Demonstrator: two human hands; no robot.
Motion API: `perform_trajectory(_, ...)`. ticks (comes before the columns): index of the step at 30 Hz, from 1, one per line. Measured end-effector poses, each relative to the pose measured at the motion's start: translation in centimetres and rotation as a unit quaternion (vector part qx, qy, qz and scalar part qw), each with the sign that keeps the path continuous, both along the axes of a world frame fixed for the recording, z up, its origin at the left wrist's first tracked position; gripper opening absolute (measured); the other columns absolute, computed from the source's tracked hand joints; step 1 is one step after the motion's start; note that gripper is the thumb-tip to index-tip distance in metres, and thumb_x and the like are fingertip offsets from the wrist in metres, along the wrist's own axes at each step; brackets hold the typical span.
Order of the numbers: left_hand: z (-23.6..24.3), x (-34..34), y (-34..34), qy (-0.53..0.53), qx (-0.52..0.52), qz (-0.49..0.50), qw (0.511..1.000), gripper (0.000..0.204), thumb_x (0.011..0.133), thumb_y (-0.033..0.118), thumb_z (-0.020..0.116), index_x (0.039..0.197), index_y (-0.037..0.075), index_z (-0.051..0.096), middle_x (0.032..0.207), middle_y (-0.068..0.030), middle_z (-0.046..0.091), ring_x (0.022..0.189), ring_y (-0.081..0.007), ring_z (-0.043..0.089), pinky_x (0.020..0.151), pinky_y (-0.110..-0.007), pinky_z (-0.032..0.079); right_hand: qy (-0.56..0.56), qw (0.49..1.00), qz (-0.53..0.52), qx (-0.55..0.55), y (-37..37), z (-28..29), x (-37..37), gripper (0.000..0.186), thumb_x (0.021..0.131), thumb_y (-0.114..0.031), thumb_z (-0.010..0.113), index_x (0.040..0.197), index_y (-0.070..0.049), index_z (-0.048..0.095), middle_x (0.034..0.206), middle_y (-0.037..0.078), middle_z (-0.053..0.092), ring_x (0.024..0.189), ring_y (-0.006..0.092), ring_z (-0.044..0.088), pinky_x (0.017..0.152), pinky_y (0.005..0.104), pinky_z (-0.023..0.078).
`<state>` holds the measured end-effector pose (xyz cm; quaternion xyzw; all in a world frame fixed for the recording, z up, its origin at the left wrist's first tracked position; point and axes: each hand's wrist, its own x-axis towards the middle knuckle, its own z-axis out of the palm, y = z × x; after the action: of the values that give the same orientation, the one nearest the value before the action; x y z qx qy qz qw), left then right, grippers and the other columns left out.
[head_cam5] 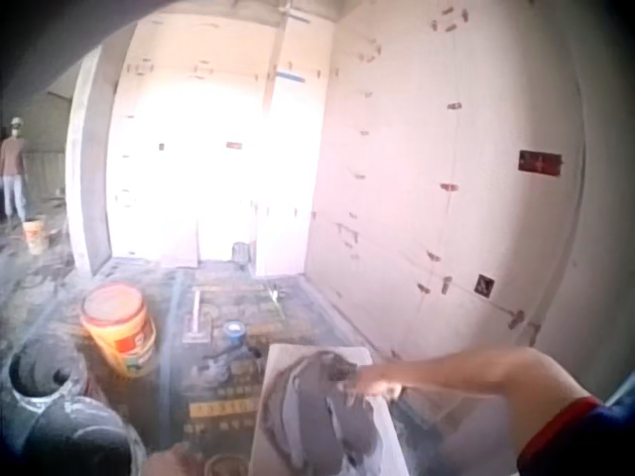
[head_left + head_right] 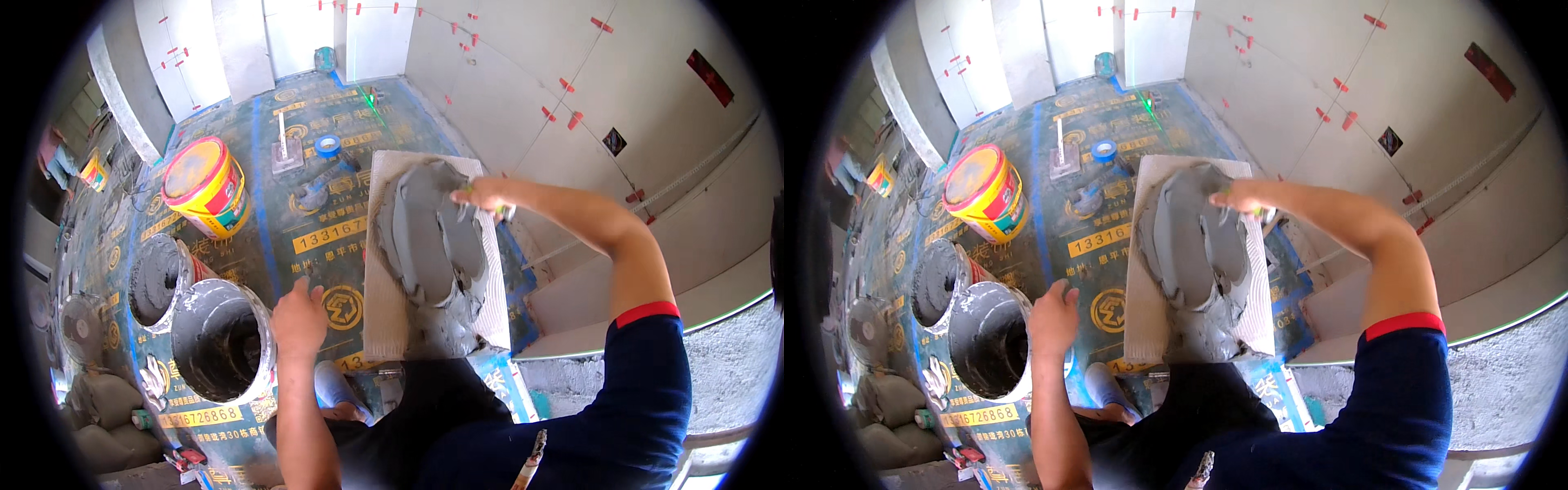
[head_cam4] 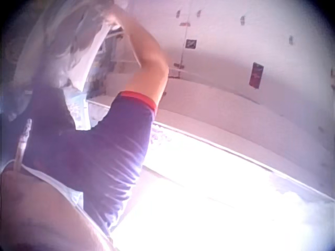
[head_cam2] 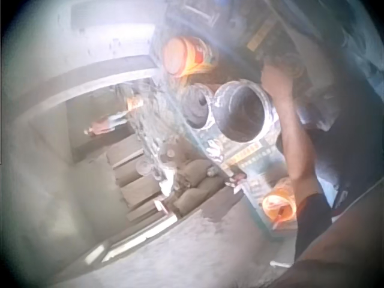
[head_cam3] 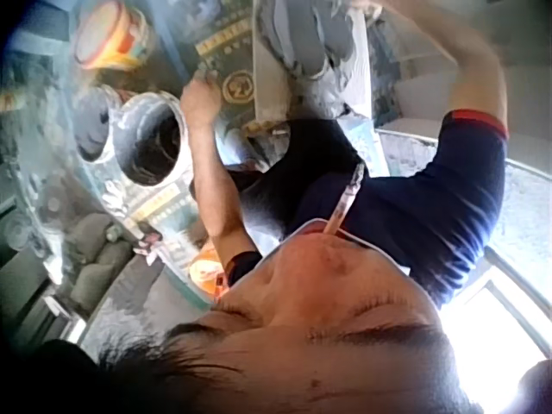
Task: The person spreads mortar onto the back of a tile using a trowel and then presses the tile against a wall, tapping it with a rubber mallet.
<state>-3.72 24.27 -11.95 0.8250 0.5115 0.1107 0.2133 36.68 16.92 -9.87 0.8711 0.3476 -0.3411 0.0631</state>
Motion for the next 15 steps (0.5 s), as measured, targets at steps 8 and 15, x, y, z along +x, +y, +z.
perform_trajectory(8,0.3,0.6,-0.7,0.039,-0.009,-0.052,0.998,0.030,0.093,0.028,0.054,0.113,0.006,0.060,0.087,-0.0213,0.068,0.085,-0.0403,0.066,0.075,-0.051,0.051,-0.139,0.939,0.315,0.002,-5.6,2.5,-0.2,0.063,0.092,-0.063,0.046,0.101,-0.003,0.062,0.086,0.022,0.066,0.081,0.0394,0.066,0.075,0.0509,0.052)
perform_trajectory(15,-1.1,1.6,-0.9,0.071,-0.016,-0.071,0.995,0.027,0.091,0.026,0.055,0.108,0.005,0.060,0.088,-0.0206,0.068,0.085,-0.0399,0.066,0.075,-0.051,0.051,-0.111,0.989,0.058,0.075,-1.0,-1.0,4.5,0.056,0.093,-0.058,0.049,0.098,-0.003,0.058,0.062,0.013,0.056,0.054,0.0279,0.057,0.053,0.0406,0.049)
